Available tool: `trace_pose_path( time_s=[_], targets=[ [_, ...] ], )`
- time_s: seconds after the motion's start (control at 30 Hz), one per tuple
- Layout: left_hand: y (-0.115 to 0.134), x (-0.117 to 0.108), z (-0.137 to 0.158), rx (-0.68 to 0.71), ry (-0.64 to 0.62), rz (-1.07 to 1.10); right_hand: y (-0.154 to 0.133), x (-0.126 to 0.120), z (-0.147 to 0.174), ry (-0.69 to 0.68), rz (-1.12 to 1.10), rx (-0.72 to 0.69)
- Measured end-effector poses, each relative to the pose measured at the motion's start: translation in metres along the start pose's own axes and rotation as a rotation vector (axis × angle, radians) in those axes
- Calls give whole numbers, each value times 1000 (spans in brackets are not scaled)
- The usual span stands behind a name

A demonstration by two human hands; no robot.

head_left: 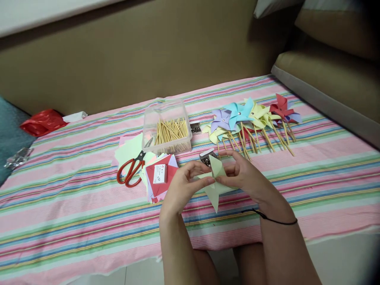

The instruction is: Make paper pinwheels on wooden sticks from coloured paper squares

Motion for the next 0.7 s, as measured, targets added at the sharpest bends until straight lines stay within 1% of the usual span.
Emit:
trace_pose_path(
  time_s=[0.13,0.27,0.43,0.7],
  targets=[
    [-4,2,-5,-30,92,29,0,3,0,-32,-21,-8],
    [-5,3,-8,-55,123,7,-1,4,0,-39,-48,-4],
    [-7,2,-8,-79,165,-48,0,4,-1,-22,-32,5],
    [-6,1,-7,-53,205,-129,1,3,-2,-9,-17,7]
  ],
)
Point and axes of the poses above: each hand's wrist, its own z-axis away from the middle knuckle, its own x-axis out of the palm, y = z × x, the point moved 2 cm from there along -z, towards the middle knuckle, and after that the axes turned 8 degrees about -y, right-handed, at the moved point
